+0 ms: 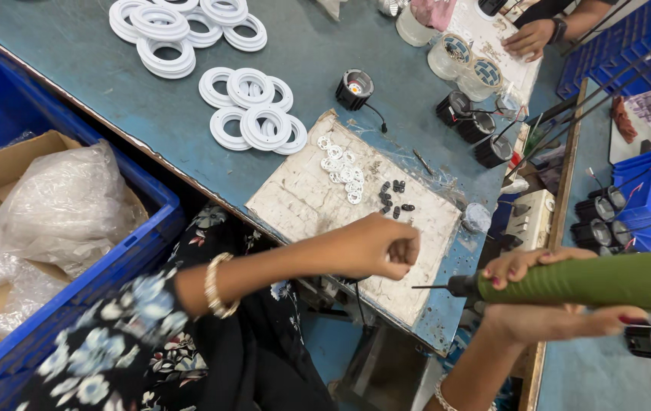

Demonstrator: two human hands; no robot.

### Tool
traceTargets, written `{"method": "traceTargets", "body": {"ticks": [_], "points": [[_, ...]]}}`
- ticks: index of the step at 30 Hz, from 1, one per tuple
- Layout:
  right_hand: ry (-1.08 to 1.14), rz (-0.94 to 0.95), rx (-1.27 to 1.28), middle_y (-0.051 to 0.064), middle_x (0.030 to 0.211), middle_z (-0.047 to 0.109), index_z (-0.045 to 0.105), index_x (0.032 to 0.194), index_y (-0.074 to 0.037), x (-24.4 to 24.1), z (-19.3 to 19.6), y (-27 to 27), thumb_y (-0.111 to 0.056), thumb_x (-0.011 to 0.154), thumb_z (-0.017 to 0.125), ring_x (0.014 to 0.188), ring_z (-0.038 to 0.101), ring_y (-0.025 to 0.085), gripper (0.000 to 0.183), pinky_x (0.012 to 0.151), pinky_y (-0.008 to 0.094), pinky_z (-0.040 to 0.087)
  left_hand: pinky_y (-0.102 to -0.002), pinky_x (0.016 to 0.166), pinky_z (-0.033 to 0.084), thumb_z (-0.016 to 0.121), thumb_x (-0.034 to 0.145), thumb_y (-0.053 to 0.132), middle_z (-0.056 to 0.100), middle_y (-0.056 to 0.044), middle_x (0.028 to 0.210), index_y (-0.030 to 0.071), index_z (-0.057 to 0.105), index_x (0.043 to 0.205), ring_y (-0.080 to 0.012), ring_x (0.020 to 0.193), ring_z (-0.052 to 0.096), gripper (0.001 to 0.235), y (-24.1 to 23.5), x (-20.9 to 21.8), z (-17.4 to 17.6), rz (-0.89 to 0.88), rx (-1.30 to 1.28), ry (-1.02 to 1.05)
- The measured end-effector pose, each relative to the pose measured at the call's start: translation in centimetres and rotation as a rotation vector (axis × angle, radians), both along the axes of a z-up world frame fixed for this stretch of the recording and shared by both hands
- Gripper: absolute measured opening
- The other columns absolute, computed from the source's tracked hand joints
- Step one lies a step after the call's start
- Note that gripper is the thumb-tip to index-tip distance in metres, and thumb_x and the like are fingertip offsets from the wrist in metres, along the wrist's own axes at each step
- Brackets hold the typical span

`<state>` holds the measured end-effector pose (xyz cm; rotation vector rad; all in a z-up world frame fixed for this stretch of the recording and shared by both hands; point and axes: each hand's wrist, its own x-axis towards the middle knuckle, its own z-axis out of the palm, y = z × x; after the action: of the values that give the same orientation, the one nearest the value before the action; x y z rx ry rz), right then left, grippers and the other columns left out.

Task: The person assembles a small LED light fixture by inserting a bulb into a black heat sink, then uses a green electric screwdriver to fasten screws into the fixture. The person handles multiple small components and tools on a cluttered workbench.

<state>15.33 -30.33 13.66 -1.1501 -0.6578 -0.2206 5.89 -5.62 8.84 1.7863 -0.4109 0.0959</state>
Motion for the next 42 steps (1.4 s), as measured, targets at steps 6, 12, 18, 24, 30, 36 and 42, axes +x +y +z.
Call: {"method": "traceTargets", "body": {"ticks": [6, 12, 18, 24, 30, 36, 42], "points": [[0.048, 0.162, 0.005, 0.016, 0.067, 0.046, 0.043, 0.095, -0.002, -1.6, 2.1, -2.2, -0.09, 0.088, 0.032, 0.048, 0.049, 0.023, 0.089, 0.043, 0.037, 0.044, -0.024, 0.07, 0.052, 0.074, 0.092, 0.018, 0.078, -0.005, 0.094, 0.005, 0.077, 0.106, -0.0079, 0.078, 0.066, 0.02, 0.4, -8.9, -0.5, 0.081, -0.246, 0.187], [0.138, 0.527, 0.295, 0.019, 0.069, 0.048, 0.043, 0.099, 0.008, -6.1, 3.1, -0.4, -0.084, 0.088, 0.015, 0.056, 0.049, 0.029, 0.096, 0.051, 0.041, 0.046, -0.028, 0.061, 0.046, 0.079, 0.087, 0.016, 0.073, -0.005, 0.08, 0.004, 0.078, 0.093, -0.0101, 0.066, 0.058, 0.013, -2.0, -11.0, -2.0, 0.285, -0.255, 0.297], [0.143, 0.428, 0.116, 0.019, 0.067, 0.05, 0.043, 0.099, 0.003, -7.5, 4.7, 1.6, -0.092, 0.079, 0.024, 0.049, 0.046, 0.026, 0.099, 0.045, 0.04, 0.045, -0.03, 0.07, 0.053, 0.078, 0.087, 0.017, 0.071, -0.005, 0.087, 0.005, 0.075, 0.093, -0.0163, 0.077, 0.068, 0.014, -2.0, -11.3, -1.9, 0.299, -0.19, 0.052], [0.141, 0.398, 0.128, 0.021, 0.071, 0.049, 0.043, 0.101, 0.005, -7.7, 4.3, 1.7, -0.092, 0.081, 0.021, 0.049, 0.048, 0.028, 0.102, 0.049, 0.042, 0.044, -0.035, 0.077, 0.054, 0.078, 0.086, 0.022, 0.073, -0.004, 0.089, 0.008, 0.077, 0.091, -0.0223, 0.087, 0.069, 0.015, -1.7, -11.3, -2.1, 0.35, -0.019, -0.056], [0.19, 0.534, 0.232, 0.023, 0.072, 0.051, 0.044, 0.101, 0.007, -7.0, 3.3, 0.7, -0.092, 0.08, 0.019, 0.054, 0.048, 0.03, 0.104, 0.051, 0.043, 0.045, -0.036, 0.075, 0.054, 0.079, 0.084, 0.024, 0.072, -0.004, 0.087, 0.009, 0.076, 0.09, -0.0237, 0.086, 0.069, 0.017, -2.0, -11.2, -2.0, 0.375, 0.022, -0.034], [0.204, 0.616, 0.194, 0.024, 0.078, 0.056, 0.047, 0.105, 0.007, -6.2, 3.1, 0.2, -0.095, 0.083, 0.026, 0.057, 0.051, 0.03, 0.106, 0.053, 0.045, 0.049, -0.038, 0.072, 0.052, 0.08, 0.083, 0.027, 0.068, -0.004, 0.083, 0.009, 0.074, 0.087, -0.0241, 0.082, 0.067, 0.02, -2.0, -11.1, -1.4, 0.371, 0.052, 0.03], [0.2, 0.637, 0.155, 0.025, 0.08, 0.059, 0.048, 0.104, 0.005, -5.3, 2.8, -0.1, -0.095, 0.08, 0.029, 0.057, 0.054, 0.03, 0.105, 0.055, 0.047, 0.051, -0.037, 0.08, 0.054, 0.079, 0.086, 0.029, 0.069, -0.004, 0.092, 0.008, 0.072, 0.092, -0.025, 0.092, 0.068, 0.023, -2.1, -10.8, -1.3, 0.354, 0.077, -0.069]]}}
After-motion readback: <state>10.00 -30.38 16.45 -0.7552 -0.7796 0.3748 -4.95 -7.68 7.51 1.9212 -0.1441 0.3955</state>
